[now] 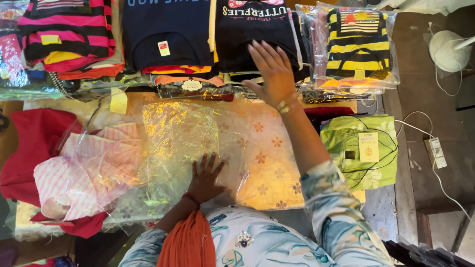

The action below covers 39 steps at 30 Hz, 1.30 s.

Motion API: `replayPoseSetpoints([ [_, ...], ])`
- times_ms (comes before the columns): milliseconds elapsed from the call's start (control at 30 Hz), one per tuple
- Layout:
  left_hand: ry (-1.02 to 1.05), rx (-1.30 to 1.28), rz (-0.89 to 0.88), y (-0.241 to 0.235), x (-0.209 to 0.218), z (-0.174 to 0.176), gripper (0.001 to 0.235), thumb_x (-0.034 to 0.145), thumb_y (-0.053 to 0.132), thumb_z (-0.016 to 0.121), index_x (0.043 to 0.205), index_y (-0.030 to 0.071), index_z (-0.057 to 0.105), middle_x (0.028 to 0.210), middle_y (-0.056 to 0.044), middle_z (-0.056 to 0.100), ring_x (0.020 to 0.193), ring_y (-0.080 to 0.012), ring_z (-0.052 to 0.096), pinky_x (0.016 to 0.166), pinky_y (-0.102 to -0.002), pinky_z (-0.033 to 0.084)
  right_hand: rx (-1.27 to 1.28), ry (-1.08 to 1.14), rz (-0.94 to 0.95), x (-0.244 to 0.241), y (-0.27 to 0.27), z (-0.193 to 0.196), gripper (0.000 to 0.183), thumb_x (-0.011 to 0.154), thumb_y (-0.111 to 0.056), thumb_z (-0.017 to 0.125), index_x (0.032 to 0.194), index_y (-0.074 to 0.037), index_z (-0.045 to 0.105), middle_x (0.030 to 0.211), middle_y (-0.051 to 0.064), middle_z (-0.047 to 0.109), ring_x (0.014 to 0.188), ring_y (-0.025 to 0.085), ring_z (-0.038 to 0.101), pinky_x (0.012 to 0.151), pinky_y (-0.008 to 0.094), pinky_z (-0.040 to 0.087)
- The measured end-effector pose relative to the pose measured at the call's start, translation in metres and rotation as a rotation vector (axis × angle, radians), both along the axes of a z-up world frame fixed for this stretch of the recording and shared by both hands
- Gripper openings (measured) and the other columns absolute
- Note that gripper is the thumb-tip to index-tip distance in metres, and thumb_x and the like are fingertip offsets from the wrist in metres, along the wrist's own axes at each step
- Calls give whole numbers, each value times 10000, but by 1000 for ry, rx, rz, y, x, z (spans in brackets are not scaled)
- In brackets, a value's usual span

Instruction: The person places folded t-shirts into clear plastic bags on a table. They smooth the items inside the bags and seal them before stacking the packaged shirts on the table.

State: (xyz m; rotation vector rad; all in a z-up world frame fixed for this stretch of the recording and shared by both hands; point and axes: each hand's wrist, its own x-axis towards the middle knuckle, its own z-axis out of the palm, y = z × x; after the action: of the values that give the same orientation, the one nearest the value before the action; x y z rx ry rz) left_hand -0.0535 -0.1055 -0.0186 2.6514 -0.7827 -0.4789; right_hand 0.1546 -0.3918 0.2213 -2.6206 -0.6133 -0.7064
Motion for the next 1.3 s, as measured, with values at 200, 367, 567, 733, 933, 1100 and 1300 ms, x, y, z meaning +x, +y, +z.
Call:
replayPoseSetpoints([
  [200,43,9,16,-1,4,16,1022,718,635,775,1564,275,329,1677,-125,114,1542,-412,82,1181,-712,87,-52,133,12,67,-13,-43,435,929,-283,727,1337,-136,698,1454,123,647,1386,327,528,1126,521,337],
  [367,65,25,-9,3,9,6,940,765,582,764,1559,279,361,1680,-125,121,1535,-418,94,1158,-727,139,463,504,-126,82,-26,-35,413,1086,-312,616,1301,36,670,1255,282,606,1249,434,511,1039,543,363],
  [567,62,49,-49,7,9,-12,865,794,566,759,1519,246,415,1697,-111,129,1548,-411,94,1160,-728,180,836,533,125,99,-48,-52,463,1088,-411,533,1240,-34,755,1321,81,745,1276,182,659,1083,334,440],
  [733,27,30,-53,7,5,-9,944,755,559,774,1556,270,366,1688,-108,136,1546,-405,94,1154,-731,179,402,483,132,49,11,9,845,823,-489,814,1483,-79,481,1489,108,553,1353,211,516,1018,426,455],
  [933,44,39,-45,-4,3,23,1038,742,664,749,1605,327,280,1675,-180,102,1517,-485,81,1094,-802,159,-96,107,-22,90,-13,-68,413,1056,-406,762,1408,-193,723,1524,90,623,1417,275,523,1085,525,347],
  [1100,18,79,-88,-3,0,11,922,770,712,701,1555,372,359,1674,-217,88,1517,-526,73,1068,-832,166,1050,107,-250,138,-61,-106,646,974,-532,715,1274,40,698,1248,113,724,1158,217,626,1081,373,475],
  [1300,67,4,-43,2,8,-5,822,831,696,665,1515,301,439,1679,-169,117,1537,-465,99,1090,-809,163,1565,-141,-300,133,-166,-42,780,935,-441,737,1533,-60,411,1521,111,476,1389,271,448,1162,441,364],
])
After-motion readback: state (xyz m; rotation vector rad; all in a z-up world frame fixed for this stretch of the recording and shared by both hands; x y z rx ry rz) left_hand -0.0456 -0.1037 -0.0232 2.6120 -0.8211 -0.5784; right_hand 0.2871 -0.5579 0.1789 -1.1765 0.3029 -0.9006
